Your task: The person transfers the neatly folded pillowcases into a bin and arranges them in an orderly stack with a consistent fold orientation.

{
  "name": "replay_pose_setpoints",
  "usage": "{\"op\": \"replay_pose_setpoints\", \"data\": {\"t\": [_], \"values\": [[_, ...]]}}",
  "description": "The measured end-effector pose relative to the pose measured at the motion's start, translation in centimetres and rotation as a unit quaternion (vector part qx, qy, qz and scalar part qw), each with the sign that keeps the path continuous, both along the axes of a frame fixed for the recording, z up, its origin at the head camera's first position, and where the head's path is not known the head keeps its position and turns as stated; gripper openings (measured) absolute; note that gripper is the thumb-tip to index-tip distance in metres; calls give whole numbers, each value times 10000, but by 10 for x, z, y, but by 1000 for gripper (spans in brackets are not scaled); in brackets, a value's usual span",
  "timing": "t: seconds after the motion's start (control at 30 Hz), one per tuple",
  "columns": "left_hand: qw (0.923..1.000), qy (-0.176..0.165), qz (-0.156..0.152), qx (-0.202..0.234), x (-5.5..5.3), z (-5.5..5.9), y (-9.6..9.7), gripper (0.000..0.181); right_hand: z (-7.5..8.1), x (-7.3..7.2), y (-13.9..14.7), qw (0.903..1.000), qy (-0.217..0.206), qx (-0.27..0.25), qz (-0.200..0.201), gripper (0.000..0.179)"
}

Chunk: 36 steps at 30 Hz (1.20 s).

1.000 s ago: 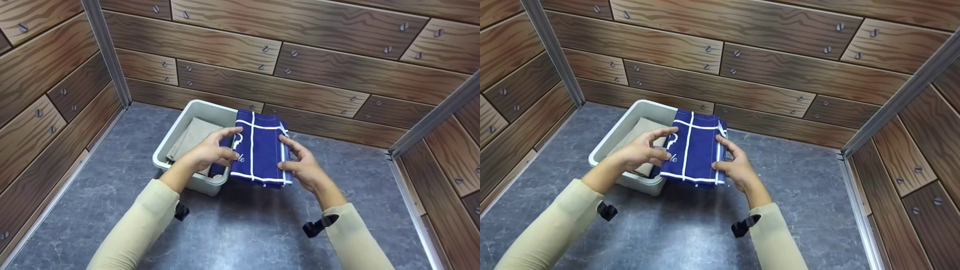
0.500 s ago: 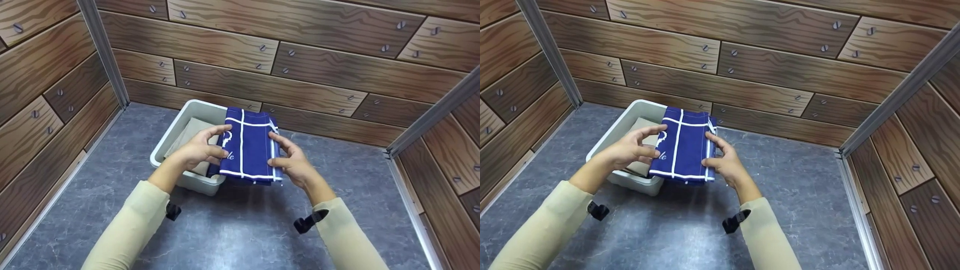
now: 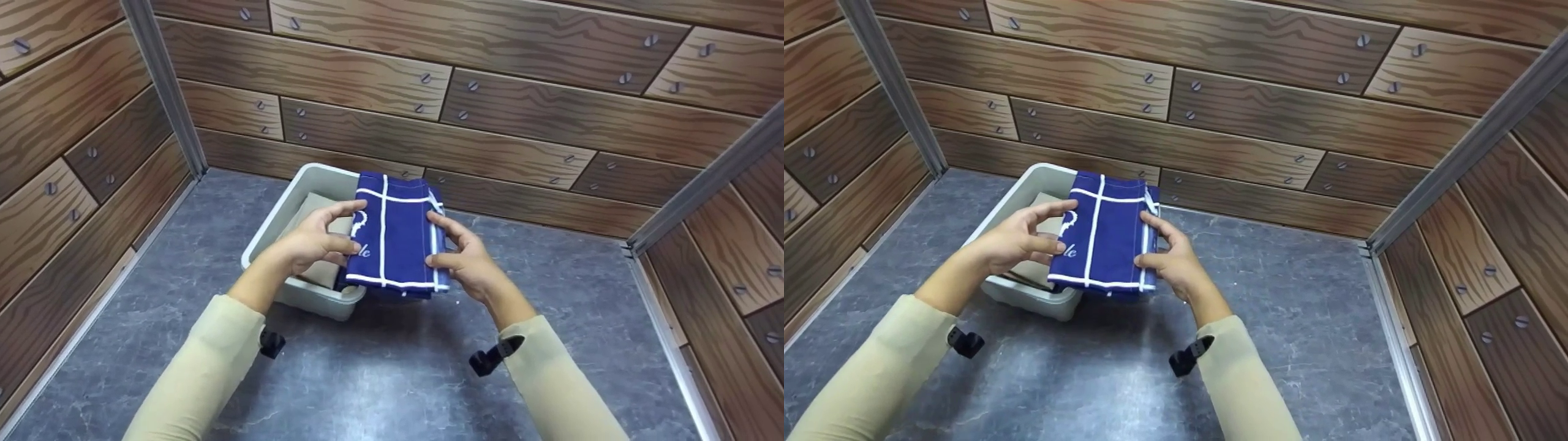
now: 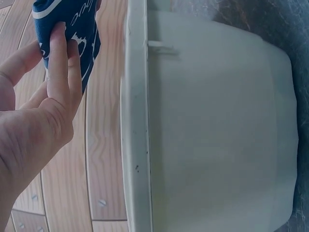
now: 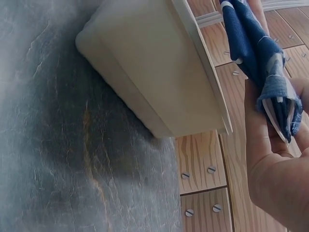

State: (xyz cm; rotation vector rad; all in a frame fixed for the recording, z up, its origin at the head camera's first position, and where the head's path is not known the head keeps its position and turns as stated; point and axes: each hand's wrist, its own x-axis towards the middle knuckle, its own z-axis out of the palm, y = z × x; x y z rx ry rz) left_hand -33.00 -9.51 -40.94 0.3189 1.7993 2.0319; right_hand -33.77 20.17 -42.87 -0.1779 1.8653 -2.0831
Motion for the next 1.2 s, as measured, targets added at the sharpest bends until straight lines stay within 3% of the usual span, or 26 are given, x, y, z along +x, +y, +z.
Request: {"op": "replay_pose_setpoints", "data": {"t": [0.4, 1.2], "values": [[10000, 36, 34, -51, -2, 1, -15, 82, 2, -4, -14, 9999, 36, 102, 71, 90], [9998, -7, -43, -206, -18, 5, -37, 82, 3, -9, -38, 9995, 105, 121, -260, 88]]}}
